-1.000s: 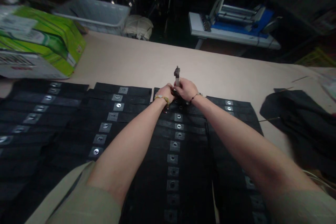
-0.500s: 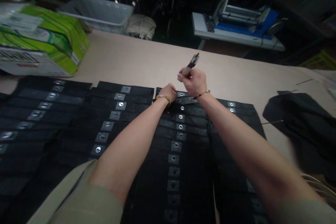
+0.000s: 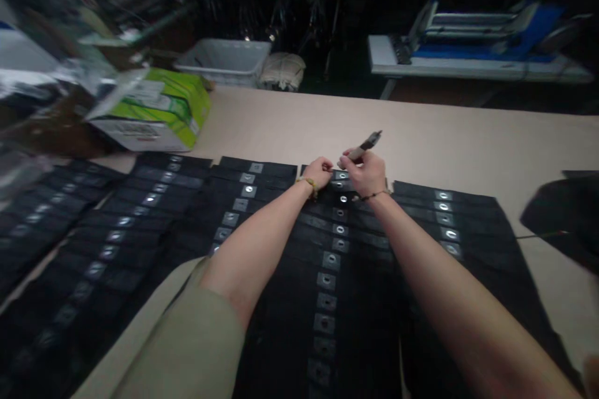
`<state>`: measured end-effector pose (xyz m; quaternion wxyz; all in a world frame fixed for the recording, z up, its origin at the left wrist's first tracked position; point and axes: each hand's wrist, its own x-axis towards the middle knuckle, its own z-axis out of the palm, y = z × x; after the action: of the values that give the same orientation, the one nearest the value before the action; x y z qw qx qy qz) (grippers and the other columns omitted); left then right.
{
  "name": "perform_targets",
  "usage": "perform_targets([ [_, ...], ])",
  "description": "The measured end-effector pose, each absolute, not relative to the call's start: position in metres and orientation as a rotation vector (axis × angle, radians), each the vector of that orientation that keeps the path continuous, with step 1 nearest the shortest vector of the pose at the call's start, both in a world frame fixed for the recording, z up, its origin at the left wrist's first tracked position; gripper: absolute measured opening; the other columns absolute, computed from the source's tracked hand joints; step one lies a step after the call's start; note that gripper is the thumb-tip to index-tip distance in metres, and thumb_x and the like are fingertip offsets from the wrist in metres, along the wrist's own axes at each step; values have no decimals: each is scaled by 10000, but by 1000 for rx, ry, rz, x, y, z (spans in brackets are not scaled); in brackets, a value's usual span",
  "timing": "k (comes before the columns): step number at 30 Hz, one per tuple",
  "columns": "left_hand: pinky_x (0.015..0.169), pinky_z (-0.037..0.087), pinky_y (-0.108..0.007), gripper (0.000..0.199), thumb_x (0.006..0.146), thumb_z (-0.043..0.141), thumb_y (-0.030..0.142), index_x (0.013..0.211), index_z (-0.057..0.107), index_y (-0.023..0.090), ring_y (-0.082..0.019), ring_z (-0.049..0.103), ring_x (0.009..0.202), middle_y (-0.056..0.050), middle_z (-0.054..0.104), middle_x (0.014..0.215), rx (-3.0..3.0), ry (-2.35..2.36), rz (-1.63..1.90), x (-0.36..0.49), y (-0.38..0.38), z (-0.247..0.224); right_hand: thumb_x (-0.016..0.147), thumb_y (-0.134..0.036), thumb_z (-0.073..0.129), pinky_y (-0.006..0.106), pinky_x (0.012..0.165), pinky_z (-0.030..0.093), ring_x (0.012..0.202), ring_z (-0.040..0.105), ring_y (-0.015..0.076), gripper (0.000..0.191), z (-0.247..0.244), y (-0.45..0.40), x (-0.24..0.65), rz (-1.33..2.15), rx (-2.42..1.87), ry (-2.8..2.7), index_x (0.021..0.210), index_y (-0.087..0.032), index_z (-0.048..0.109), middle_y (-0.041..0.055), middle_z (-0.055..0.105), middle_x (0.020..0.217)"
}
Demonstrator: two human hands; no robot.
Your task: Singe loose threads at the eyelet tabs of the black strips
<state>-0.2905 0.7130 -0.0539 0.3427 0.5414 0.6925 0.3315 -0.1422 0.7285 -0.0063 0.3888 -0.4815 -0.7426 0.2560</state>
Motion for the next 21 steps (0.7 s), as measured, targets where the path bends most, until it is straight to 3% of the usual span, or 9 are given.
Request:
perform_targets([
  [4, 875, 494, -207, 212, 810, 665, 133, 1010, 705, 187, -114, 655, 910, -10, 741, 998, 1584, 1751, 994, -340, 683, -33, 771, -435, 664, 381, 728, 565, 764, 723, 259, 347, -12, 695, -134, 798, -1281, -1710, 944, -146, 746, 93, 755, 799],
  [10, 915, 506, -276, 246, 824, 704, 192, 1066, 728, 155, -158, 666, 938, -65, 752, 1036, 1476, 2189, 912, -464, 633, -20, 720, -454, 718, 381, 640, 596, 732, 727, 260, 384, -30, 684, -131, 1004, -1353, -1525, 937, -138, 736, 106, 745, 806],
  [14, 968, 493, -297, 297, 846, 706, 252, 1137, 742, 203, -187, 675, 1015, -62, 757, 1104, 1631, 2160, 749, -507, 637, -37, 680, -450, 760, 370, 635, 612, 729, 731, 242, 408, -27, 676, -181, 1151, -1252, -1456, 937, -135, 719, 93, 737, 800],
  [21, 928, 501, -263, 202, 839, 711, 320, 1004, 804, 250, -194, 690, 1028, -24, 782, 1054, 1675, 2006, 650, -528, 657, -59, 629, -488, 789, 374, 692, 624, 755, 726, 222, 442, -48, 665, -309, 1298, -1145, -1293, 896, -155, 671, 50, 710, 793],
])
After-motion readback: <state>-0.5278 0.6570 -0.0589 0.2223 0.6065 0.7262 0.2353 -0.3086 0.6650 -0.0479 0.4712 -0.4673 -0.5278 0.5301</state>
